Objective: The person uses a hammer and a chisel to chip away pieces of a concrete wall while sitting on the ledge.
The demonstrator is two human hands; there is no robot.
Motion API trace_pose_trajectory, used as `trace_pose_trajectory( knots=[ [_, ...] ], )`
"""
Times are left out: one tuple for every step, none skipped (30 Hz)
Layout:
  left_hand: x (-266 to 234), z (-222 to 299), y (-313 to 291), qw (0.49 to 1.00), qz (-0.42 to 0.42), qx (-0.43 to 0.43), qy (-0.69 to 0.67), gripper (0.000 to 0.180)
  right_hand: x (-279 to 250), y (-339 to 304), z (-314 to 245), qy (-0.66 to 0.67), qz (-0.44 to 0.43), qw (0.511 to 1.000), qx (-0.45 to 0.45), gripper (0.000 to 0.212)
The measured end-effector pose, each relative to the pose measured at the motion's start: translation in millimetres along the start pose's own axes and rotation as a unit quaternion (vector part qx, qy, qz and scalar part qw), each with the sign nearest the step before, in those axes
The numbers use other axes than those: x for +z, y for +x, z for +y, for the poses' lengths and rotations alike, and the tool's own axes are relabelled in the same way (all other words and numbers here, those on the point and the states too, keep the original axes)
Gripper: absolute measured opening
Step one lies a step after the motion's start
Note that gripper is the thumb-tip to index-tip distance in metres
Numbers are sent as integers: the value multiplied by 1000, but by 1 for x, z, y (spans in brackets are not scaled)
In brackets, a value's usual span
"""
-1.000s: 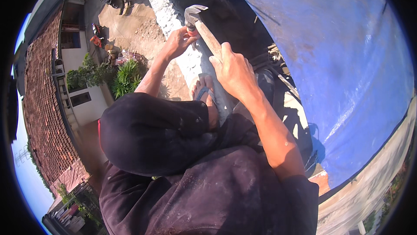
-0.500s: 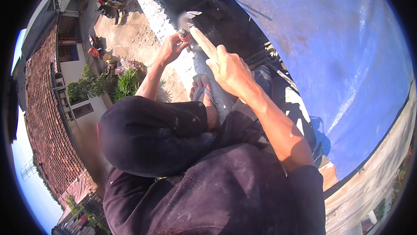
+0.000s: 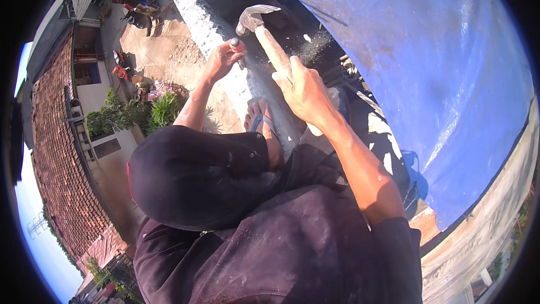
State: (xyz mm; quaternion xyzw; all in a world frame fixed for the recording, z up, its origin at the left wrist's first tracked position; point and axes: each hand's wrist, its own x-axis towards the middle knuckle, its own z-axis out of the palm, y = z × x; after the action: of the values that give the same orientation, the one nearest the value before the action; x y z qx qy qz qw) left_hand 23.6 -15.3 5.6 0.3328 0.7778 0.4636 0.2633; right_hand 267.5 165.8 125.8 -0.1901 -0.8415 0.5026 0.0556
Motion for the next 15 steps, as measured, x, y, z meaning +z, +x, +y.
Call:
trace_pose_trajectory(
  knots=[
    [-1, -7, -3, 1000, 10, -3, -5, 18, -2, -6, -5, 35, 22, 999, -12, 38],
    [-8, -8, -1, 1000, 18, -7, -24, 18, -7, -7, -16, 86, 34, 996, -5, 33],
    [-10, -16, -3, 999, 48, -14, -20, 19, -11, -12, -23, 89, 63, 994, -20, 33],
    [-13, -11, 0, 996, 80, -7, -44, 21, -18, -15, -34, 126, 81, 988, -20, 33],
    [-16, -7, 1, 991, 112, 0, -67, 22, -23, -16, -42, 164, 98, 981, -21, 33],
    [-24, -3, 1, 987, 150, -3, -65, 22, -22, -15, -43, 186, 128, 972, -63, 32],
    [-26, 13, 3, 981, 182, -5, -69, 23, -24, -13, -39, 226, 139, 962, -66, 32],
    [-40, 14, 4, 982, 173, 15, -71, 26, -26, -14, -45, 232, 129, 963, -48, 32],
    [-51, 14, 5, 982, 167, 34, -75, 24, -29, -15, -50, 236, 120, 964, -29, 32],
    [-53, 24, 7, 986, 157, 34, -41, 22, -31, -14, -47, 235, 121, 964, -29, 32],
    [-51, 35, 8, 989, 147, 33, -6, 21, -31, -14, -42, 228, 116, 966, -18, 33],
    [-43, 34, 10, 990, 139, 34, -12, 20, -32, -13, -39, 221, 112, 969, -6, 34],
    [-39, 32, 9, 990, 135, 33, -15, 19, -29, -13, -39, 222, 110, 969, -9, 34],
    [-36, 32, 7, 994, 101, 32, -34, 18, -26, -16, -41, 208, 93, 974, 10, 35],
    [-36, 25, 9, 998, 67, 20, 6, 16, -24, -17, -42, 192, 76, 978, 30, 36]
  ],
)
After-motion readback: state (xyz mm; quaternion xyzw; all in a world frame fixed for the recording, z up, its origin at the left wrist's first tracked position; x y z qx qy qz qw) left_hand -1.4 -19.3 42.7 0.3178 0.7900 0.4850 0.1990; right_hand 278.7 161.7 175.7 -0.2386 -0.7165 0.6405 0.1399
